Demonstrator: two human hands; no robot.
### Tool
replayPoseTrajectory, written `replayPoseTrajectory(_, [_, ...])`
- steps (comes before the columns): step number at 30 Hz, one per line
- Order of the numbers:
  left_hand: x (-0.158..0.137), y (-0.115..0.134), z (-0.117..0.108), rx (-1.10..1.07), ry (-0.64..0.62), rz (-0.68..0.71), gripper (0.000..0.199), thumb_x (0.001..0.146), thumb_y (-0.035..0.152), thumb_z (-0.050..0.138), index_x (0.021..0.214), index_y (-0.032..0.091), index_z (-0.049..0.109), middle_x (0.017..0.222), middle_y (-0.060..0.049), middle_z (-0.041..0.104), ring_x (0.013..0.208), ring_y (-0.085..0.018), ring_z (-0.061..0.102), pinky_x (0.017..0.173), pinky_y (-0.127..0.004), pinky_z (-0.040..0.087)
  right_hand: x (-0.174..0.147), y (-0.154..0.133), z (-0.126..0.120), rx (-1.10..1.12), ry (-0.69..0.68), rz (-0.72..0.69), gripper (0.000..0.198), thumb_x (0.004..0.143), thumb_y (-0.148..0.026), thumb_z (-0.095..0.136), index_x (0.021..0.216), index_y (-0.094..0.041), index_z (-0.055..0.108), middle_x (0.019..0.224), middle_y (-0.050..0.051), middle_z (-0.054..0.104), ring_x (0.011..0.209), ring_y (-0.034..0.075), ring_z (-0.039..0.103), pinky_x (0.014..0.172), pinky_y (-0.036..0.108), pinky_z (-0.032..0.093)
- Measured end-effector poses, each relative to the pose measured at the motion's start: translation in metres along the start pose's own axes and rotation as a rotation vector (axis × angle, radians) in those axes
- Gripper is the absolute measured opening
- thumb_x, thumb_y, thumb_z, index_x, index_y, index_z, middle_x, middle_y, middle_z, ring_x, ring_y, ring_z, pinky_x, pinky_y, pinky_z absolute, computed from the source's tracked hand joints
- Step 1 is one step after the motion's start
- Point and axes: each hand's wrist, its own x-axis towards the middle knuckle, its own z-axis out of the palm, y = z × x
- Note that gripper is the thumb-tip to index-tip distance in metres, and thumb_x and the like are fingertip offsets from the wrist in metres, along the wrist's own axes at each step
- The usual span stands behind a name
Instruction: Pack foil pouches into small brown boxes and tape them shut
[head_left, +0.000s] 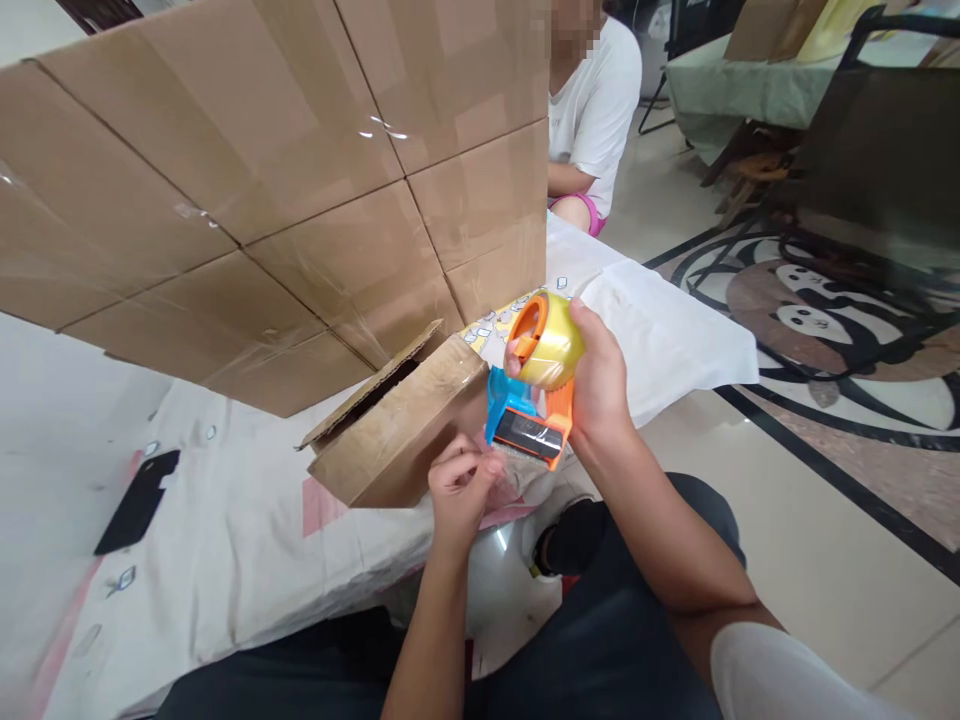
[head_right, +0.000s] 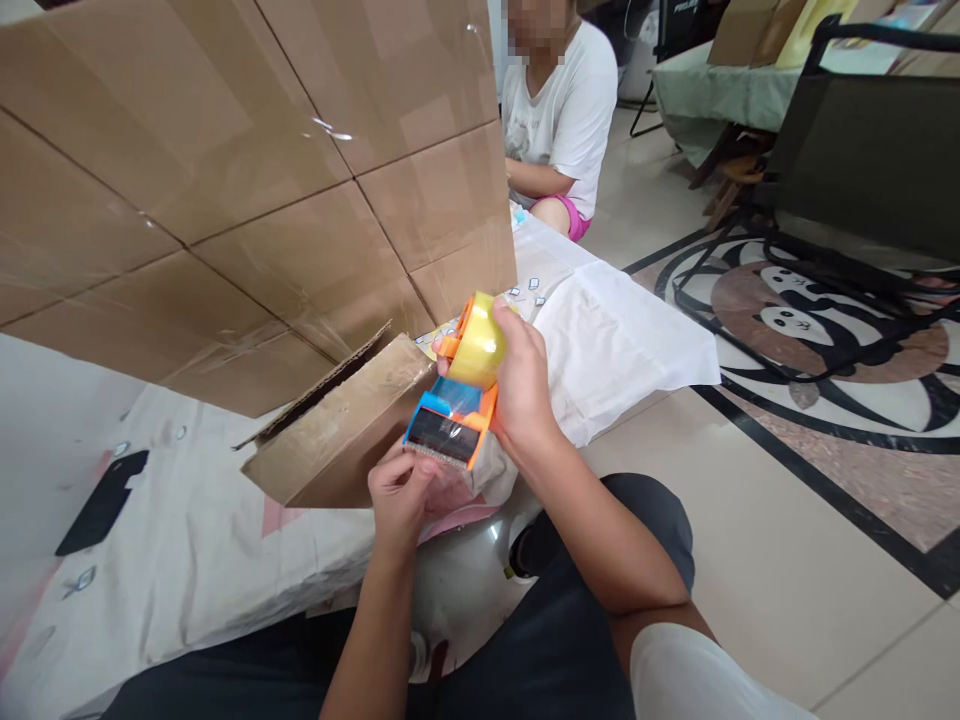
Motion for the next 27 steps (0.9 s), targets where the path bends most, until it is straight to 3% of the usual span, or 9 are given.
replayPoseTrajectory(13, [-0.001, 0.0, -0.002, 0.031, 0.043, 0.044, 0.041, 0.085, 0.039, 0.068, 0.05, 0.018, 0.062, 0.055, 0.002, 0.044, 0.058, -0.012, 0.044, 0.056, -0.026, 0.035, 0.008, 0.016, -0.002, 0.037, -0.051, 0.084, 0.039, 0.081, -0.064, 0.056, 0.082, -0.025, 0.058, 0.068, 0.002, 0.061, 0.065, 0.022, 0.061, 0.061, 0.038, 0.052])
replayPoseTrajectory(21, [-0.004, 0.0, -0.003, 0.135, 0.056, 0.084, 0.037, 0.086, 0.037, 0.068, 0.054, 0.02, 0.065, 0.056, 0.003, 0.043, 0.058, -0.012, 0.042, 0.056, -0.027, 0.034, 0.004, 0.015, -0.002, 0.003, -0.098, 0.115, 0.041, 0.081, -0.065, 0.053, 0.078, -0.025, 0.059, 0.066, 0.004, 0.061, 0.073, 0.026, 0.065, 0.061, 0.04, 0.054])
replayPoseTrajectory(25, [-0.008, -0.007, -0.001, 0.191, 0.049, 0.185, 0.035, 0.086, 0.034, 0.068, 0.054, 0.021, 0.063, 0.056, 0.002, 0.043, 0.06, -0.013, 0.042, 0.059, -0.029, 0.034, 0.003, 0.013, -0.004, -0.027, -0.077, 0.128, 0.046, 0.081, -0.07, 0.052, 0.077, -0.025, 0.059, 0.06, 0.003, 0.058, 0.063, 0.024, 0.062, 0.054, 0.037, 0.052])
replayPoseTrajectory(27, [-0.01, -0.015, -0.003, 0.234, 0.115, 0.177, 0.038, 0.087, 0.032, 0.067, 0.052, 0.02, 0.059, 0.057, 0.003, 0.042, 0.059, -0.012, 0.041, 0.058, -0.028, 0.031, 0.003, 0.005, -0.006, -0.017, -0.104, 0.11, 0.043, 0.083, -0.067, 0.053, 0.076, -0.024, 0.059, 0.055, 0.0, 0.055, 0.053, 0.02, 0.056, 0.05, 0.035, 0.049])
